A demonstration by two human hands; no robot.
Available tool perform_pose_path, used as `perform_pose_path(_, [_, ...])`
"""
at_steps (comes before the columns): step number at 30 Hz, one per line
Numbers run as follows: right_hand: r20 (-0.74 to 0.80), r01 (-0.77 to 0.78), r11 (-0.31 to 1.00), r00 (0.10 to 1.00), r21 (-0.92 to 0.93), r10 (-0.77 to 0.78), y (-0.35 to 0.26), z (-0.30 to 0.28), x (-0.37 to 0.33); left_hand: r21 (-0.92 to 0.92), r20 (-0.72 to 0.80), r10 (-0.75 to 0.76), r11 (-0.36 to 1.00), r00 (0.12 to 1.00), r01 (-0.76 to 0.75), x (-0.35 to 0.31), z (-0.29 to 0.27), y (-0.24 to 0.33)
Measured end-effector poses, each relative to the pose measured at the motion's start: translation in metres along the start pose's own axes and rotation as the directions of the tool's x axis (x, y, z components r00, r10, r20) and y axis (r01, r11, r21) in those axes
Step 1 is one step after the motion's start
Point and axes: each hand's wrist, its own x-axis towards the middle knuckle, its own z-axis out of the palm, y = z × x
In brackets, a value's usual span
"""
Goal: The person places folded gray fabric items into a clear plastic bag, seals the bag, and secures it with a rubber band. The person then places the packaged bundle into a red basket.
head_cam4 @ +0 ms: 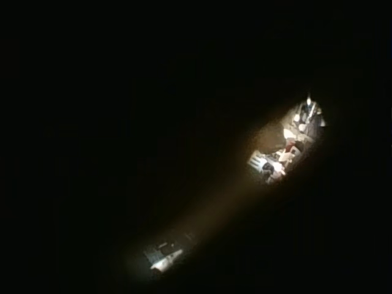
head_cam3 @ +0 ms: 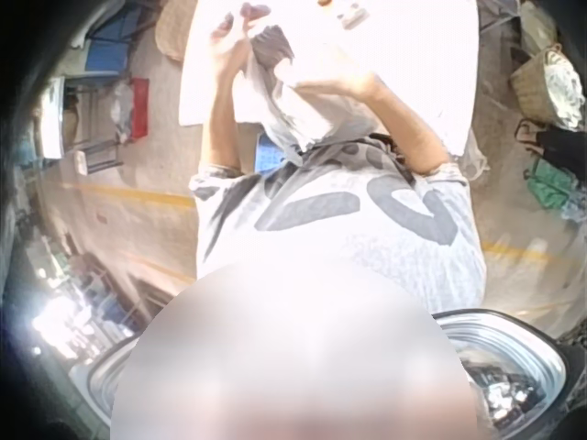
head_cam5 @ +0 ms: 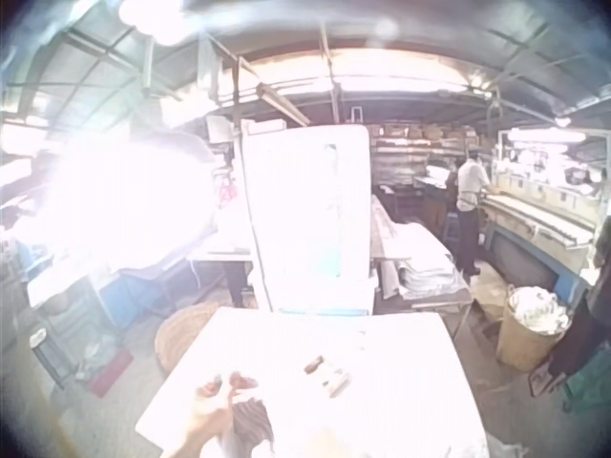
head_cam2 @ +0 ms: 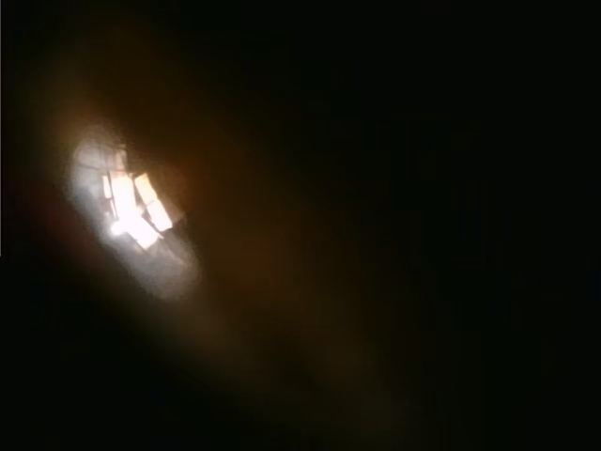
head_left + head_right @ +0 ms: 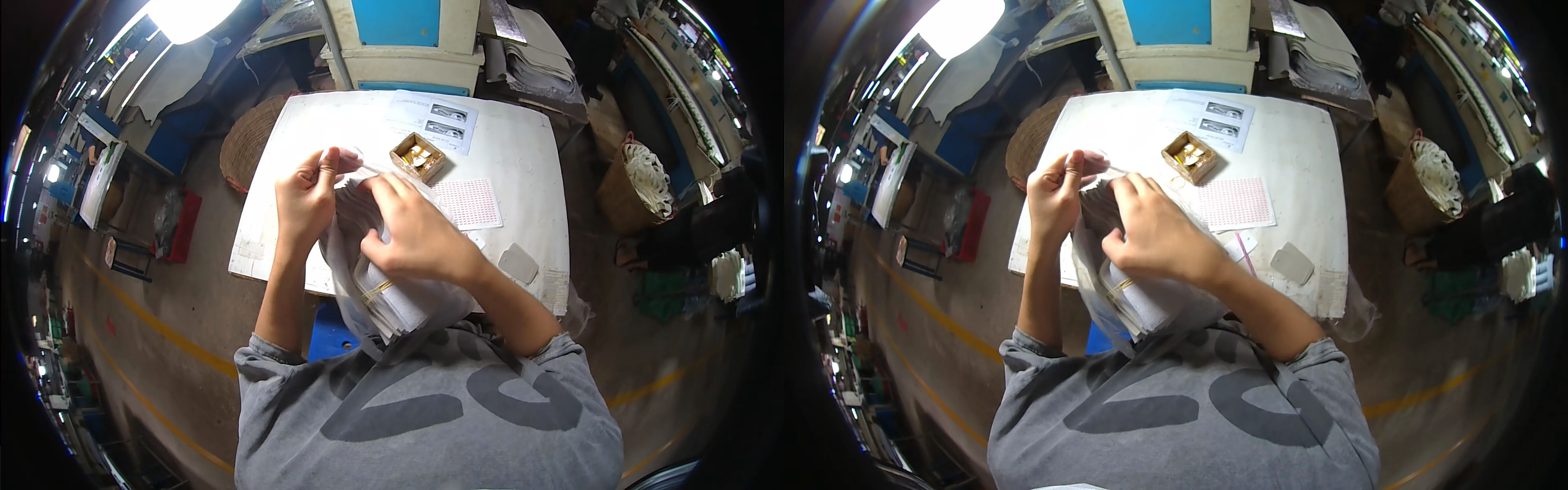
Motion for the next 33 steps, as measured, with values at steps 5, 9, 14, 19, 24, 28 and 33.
perform_pose_path(5, [0.137, -0.041, 0.999, 0.99, 0.021, 0.038, 0.0, -0.005, 0.014, -0.022, -0.044, -0.099, 0.995, 0.994, 0.098, 0.009, 0.0, -0.007])
perform_pose_path(9, [0.3, -0.149, 0.983, 0.938, -0.108, 0.175, -0.004, -0.014, 0.027, -0.059, -0.094, -0.065, 0.996, 0.993, 0.06, 0.011, 0.006, -0.011])
perform_pose_path(14, [0.446, -0.3, 0.937, 0.824, -0.177, 0.348, -0.001, -0.021, 0.042, -0.059, -0.059, 0.032, 0.998, 0.998, -0.036, 0.01, 0.008, -0.012])
perform_pose_path(19, [0.259, -0.134, 0.99, 0.959, 0.049, 0.117, -0.005, -0.042, 0.014, 0.001, -0.048, 0.089, 0.996, 0.995, -0.089, 0.005, -0.006, -0.005])
perform_pose_path(24, [-0.11, 0.149, 0.989, 0.983, 0.0, -0.148, -0.01, -0.097, -0.04, 0.214, -0.09, 0.01, 0.977, 0.996, 0.01, -0.014, -0.019, 0.007])
perform_pose_path(28, [-0.145, -0.081, 0.997, 0.986, 0.016, 0.082, -0.005, -0.114, -0.077, 0.431, -0.099, -0.082, 0.894, 0.992, 0.118, -0.031, -0.031, 0.021])
perform_pose_path(33, [0.138, -0.227, 0.971, 0.967, 0.07, 0.216, 0.012, -0.103, -0.111, 0.519, -0.095, -0.085, 0.846, 0.992, 0.123, -0.061, -0.033, 0.038])
